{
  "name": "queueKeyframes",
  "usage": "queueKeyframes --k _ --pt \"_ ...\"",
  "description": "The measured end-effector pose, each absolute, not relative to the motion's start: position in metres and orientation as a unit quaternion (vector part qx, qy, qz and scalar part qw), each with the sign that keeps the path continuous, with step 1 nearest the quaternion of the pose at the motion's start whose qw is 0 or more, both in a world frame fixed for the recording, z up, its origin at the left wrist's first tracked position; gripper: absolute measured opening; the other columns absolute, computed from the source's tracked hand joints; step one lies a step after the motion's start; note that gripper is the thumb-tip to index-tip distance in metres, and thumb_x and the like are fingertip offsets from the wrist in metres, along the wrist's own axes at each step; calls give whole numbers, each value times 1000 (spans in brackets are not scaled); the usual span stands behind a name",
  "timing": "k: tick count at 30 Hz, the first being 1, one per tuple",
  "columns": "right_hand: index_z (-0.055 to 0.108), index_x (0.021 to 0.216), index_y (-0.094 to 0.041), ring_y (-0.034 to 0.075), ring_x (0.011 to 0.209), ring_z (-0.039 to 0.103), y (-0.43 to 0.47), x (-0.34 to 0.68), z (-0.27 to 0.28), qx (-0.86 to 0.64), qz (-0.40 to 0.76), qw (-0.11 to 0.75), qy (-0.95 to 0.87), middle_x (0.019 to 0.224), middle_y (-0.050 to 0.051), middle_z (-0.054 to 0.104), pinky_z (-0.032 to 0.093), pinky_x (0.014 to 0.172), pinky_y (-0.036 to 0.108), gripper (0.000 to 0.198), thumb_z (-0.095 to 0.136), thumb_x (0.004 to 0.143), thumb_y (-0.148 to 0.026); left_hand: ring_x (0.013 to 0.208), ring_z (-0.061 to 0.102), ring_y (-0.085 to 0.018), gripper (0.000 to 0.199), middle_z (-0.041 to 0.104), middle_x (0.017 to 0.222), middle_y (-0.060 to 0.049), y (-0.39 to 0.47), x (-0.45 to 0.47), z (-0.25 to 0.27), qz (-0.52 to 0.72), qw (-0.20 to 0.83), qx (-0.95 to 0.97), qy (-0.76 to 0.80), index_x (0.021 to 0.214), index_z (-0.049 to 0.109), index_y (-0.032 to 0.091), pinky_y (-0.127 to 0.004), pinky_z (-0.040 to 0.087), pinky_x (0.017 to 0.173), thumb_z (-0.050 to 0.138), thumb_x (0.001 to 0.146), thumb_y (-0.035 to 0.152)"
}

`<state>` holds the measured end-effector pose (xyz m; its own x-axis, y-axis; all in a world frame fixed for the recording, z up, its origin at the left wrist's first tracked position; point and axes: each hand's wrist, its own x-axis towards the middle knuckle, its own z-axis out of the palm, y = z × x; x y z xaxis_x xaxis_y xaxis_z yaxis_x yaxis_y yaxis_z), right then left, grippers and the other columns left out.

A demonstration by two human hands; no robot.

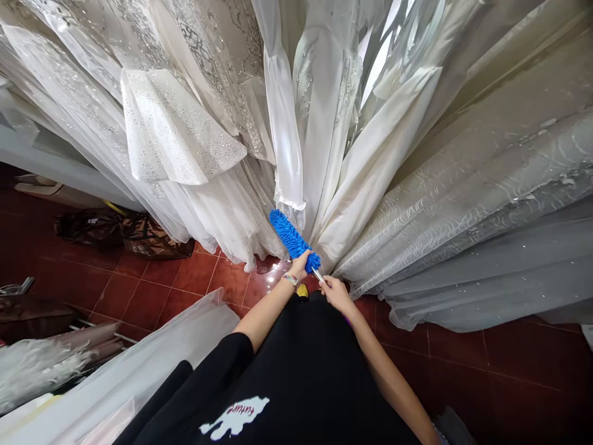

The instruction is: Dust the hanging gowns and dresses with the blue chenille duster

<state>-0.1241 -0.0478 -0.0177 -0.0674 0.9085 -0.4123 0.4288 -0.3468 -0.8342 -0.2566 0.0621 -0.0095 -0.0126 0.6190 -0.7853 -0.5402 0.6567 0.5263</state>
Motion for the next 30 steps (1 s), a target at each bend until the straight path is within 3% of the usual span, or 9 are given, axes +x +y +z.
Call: queueKeyframes --k 4,10,13,17,21,27,30 --pt "80 119 -19 23 81 73 -67 -127 19 -623 461 266 -573 90 6 81 57 80 34 40 55 100 -44 61 70 -14 33 74 73 0 42 -277 21 452 690 44 564 86 64 20 -30 65 70 94 74 25" --pt "77 136 -20 30 111 78 -36 -125 121 -611 301 383 -624 125 13 83 60 104 43 44 59 106 -47 92 80 -20 33 82 99 -4 86 -277 141 550 678 250 419 103 75 20 -40 68 97 94 80 35" --pt "77 132 -20 29 103 78 -10 -115 161 -621 220 423 -622 117 12 84 61 97 41 42 59 106 -46 102 81 -22 26 83 105 -4 122 -254 201 560 670 320 368 105 77 19 -43 64 107 91 85 28" --pt "76 128 -18 23 78 70 29 -93 183 -646 182 437 -600 90 6 79 57 79 34 42 57 105 -48 100 79 -20 14 84 105 -6 168 -214 239 542 683 374 314 106 76 15 -44 61 108 81 94 19" --pt "75 123 -18 19 68 59 64 -71 164 -648 211 437 -587 80 1 70 49 70 31 41 55 103 -49 87 73 -15 8 84 100 -6 203 -186 217 559 670 366 324 105 73 17 -42 60 104 74 98 14" --pt "68 97 -22 17 64 57 68 -48 84 -659 362 365 -549 73 0 67 43 65 29 30 56 100 -49 92 72 -15 6 79 86 0 189 -166 123 513 679 241 467 97 70 20 -44 57 112 72 103 20" --pt "59 79 -24 16 59 54 52 -41 43 -690 440 286 -498 67 0 65 40 59 28 29 59 100 -44 98 74 -20 13 78 100 -6 154 -155 87 483 677 223 508 102 72 16 -45 63 101 71 105 29"
